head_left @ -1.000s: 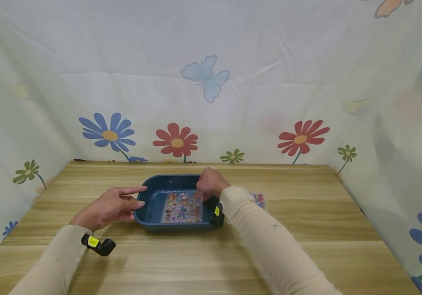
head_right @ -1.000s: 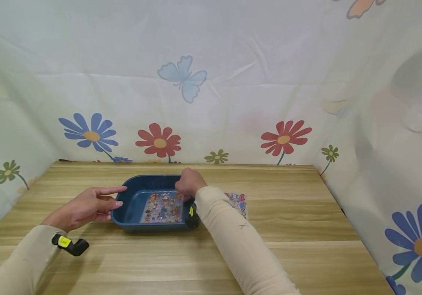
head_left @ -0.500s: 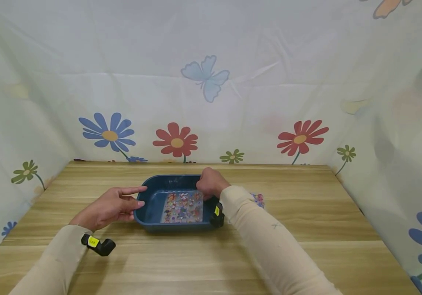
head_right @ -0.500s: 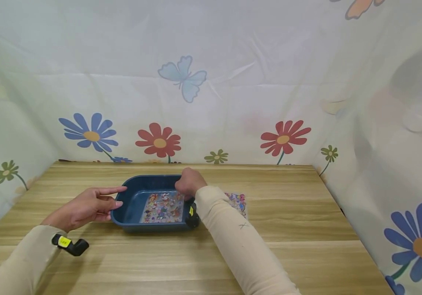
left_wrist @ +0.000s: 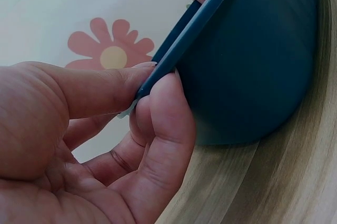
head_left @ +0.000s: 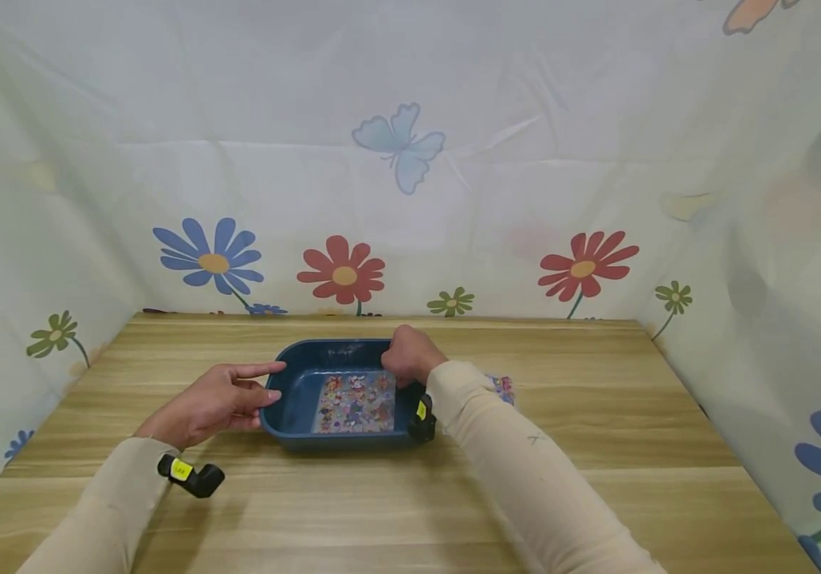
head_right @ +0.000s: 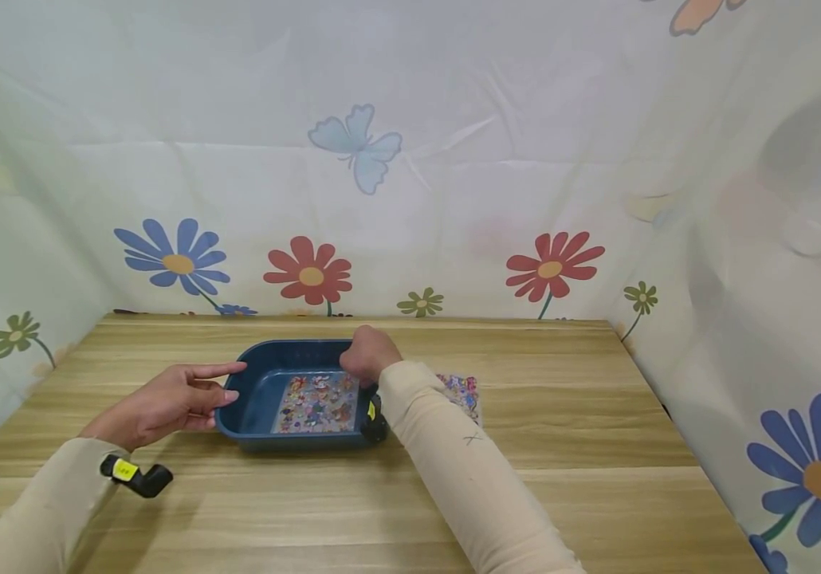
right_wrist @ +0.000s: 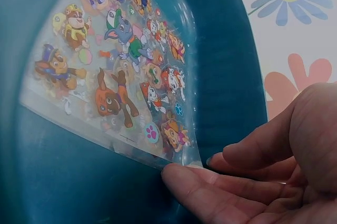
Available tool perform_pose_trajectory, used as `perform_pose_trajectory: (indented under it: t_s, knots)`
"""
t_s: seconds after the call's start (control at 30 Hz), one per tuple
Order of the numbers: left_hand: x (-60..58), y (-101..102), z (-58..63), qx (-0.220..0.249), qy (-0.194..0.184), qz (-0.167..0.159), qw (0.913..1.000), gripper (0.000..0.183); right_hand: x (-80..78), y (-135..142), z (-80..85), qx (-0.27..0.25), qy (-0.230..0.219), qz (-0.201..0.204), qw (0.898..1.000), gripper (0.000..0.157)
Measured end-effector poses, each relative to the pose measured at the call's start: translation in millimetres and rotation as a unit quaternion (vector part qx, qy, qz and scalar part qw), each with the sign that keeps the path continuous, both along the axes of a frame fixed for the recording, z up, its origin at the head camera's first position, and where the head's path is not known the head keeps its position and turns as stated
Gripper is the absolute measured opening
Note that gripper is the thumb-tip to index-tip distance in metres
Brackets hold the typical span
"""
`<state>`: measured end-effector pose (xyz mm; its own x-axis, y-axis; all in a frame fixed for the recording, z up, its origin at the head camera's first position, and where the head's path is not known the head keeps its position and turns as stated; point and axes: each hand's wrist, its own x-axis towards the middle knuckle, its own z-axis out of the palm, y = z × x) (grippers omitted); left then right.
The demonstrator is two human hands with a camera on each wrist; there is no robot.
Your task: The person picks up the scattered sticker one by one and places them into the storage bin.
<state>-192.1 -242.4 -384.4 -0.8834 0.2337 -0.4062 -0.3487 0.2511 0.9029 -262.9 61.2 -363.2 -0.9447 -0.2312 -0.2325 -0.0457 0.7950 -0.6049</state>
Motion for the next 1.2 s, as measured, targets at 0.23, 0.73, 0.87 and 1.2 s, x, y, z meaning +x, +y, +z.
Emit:
perform_pose_trajectory:
  t_s: [0.23,0.73,0.87,1.2]
  knots:
    - [0.6,0,-0.5,-0.005,0.001,0.0,1.0,0.078,4.4,2,2.3,0.0,0.012,0.006,1.0,0.028]
    - [0.2,1,3.5,-0.005,-0.001,0.003,1.0,0.079,3.9,4,6.1,0.012,0.021,0.001,1.0,0.032]
    - [-0.1,2,3.6,-0.01,-0.001,0.005,0.9999,0.077,2.8,6,7.7,-0.001,0.019,-0.004,1.0,0.03]
    - [-2.2,1,1.6,-0.013,0.003,0.0,0.9999,0.076,-1.9,11,10.4,-0.005,0.01,-0.009,1.0,0.042]
